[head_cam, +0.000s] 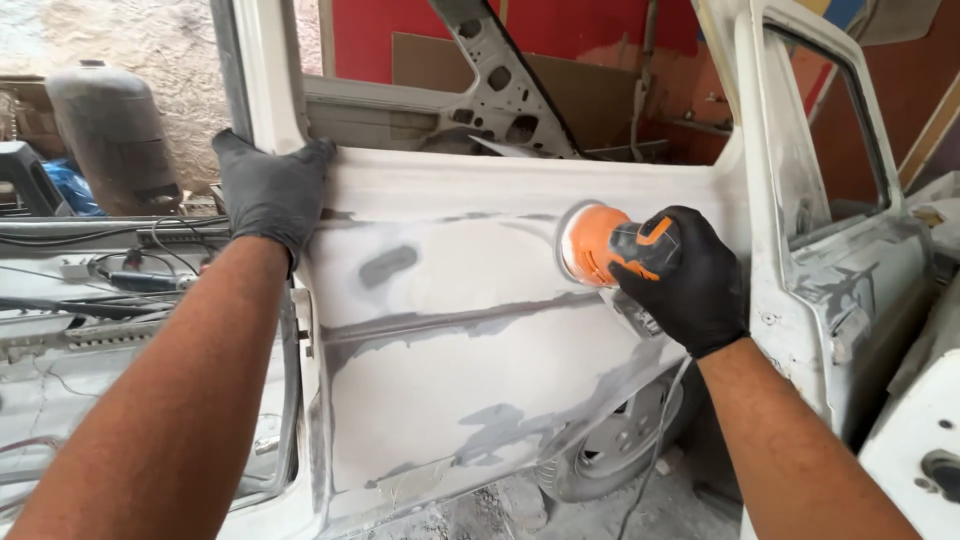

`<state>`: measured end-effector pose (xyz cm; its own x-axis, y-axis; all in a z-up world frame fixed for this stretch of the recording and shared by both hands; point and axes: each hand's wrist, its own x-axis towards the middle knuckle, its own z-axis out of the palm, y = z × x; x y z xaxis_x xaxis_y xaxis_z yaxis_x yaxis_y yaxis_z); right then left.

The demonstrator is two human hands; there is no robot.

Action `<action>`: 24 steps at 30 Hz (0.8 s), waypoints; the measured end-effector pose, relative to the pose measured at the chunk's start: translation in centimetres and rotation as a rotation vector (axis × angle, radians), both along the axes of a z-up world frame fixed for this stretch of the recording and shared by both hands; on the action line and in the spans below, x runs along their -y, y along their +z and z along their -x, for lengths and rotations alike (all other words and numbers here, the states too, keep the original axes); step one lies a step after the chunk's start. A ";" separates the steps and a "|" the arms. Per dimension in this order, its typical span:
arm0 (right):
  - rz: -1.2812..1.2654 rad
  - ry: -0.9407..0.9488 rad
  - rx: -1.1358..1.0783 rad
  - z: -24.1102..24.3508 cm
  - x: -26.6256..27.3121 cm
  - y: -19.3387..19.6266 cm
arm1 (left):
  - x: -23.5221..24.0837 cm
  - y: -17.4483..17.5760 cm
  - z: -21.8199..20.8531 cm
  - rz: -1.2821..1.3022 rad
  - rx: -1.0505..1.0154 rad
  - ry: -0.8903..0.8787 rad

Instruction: The person uses an orange orbital sander to smooth a white car door panel. They move the sander across the surface in circular and sweeping motions, then pause to wipe the area with a gloved hand to check the finish.

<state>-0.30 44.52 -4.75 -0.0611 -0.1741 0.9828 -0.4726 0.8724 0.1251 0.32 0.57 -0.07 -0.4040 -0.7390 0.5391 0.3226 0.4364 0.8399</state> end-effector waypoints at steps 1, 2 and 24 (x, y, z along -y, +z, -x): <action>-0.007 0.054 0.098 -1.1 0.1 -0.1 | -0.4 -0.6 0.0 -0.020 0.007 -0.005; -0.011 0.049 0.104 -2.2 0.3 -0.1 | -0.3 -0.7 0.3 -0.024 0.013 -0.009; 0.068 0.118 0.162 -1.4 0.4 -2.1 | 0.3 -0.5 1.3 0.007 0.072 0.029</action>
